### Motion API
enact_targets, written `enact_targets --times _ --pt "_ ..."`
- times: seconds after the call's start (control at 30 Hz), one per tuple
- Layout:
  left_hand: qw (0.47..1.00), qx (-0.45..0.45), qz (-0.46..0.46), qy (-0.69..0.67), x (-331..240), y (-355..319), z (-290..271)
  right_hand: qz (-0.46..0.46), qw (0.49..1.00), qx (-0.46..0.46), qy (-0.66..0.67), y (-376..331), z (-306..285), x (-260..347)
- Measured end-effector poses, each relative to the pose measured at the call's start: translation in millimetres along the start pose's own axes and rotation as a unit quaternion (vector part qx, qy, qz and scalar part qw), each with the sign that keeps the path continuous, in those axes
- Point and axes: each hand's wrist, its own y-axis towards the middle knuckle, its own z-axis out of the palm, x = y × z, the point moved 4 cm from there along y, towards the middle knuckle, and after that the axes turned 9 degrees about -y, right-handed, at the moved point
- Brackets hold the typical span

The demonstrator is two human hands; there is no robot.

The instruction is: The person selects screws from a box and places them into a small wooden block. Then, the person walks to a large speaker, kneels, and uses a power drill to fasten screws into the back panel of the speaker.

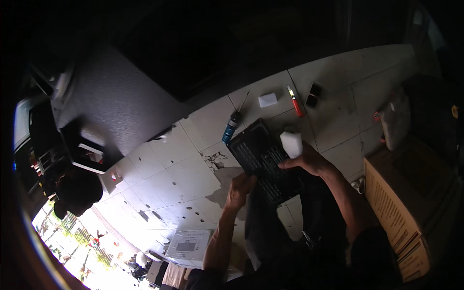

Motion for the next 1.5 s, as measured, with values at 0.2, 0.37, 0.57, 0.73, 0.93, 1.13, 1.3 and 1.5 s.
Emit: enact_targets --times 0.2,0.37,0.57,0.73,0.93,1.13,1.3,1.5 --pt "0.9 0.159 0.344 0.217 71.3 164.6 21.3 -0.08 0.995 0.041 -0.037 147.6 -78.8 -114.4" --pt "0.766 0.224 0.312 0.516 125.2 265.3 -34.7 -0.017 0.997 0.007 -0.07 251.4 -128.5 -200.6" --pt "0.853 0.237 0.119 0.449 140.5 318.0 -17.2 -0.077 0.984 -0.084 0.14 337.5 -108.6 -323.2" --pt "0.855 0.246 0.047 0.455 115.7 306.0 -1.6 -0.129 0.963 -0.107 0.212 388.5 -78.7 -366.6" --pt "0.833 0.213 0.172 0.481 81.3 285.7 -5.9 -0.295 0.926 -0.236 -0.027 403.2 -94.5 -377.0" --pt "0.72 0.148 0.518 0.438 48.0 257.3 -21.0 -0.207 0.882 -0.349 -0.24 313.7 -109.7 -262.4" --pt "0.736 -0.08 0.537 0.403 -9.4 198.3 -32.0 -0.58 0.748 -0.255 -0.198 193.8 -60.4 -55.8" --pt "0.754 -0.174 0.585 0.242 -47.2 171.6 2.3 -0.601 0.613 -0.39 -0.333 159.4 -34.9 35.6"
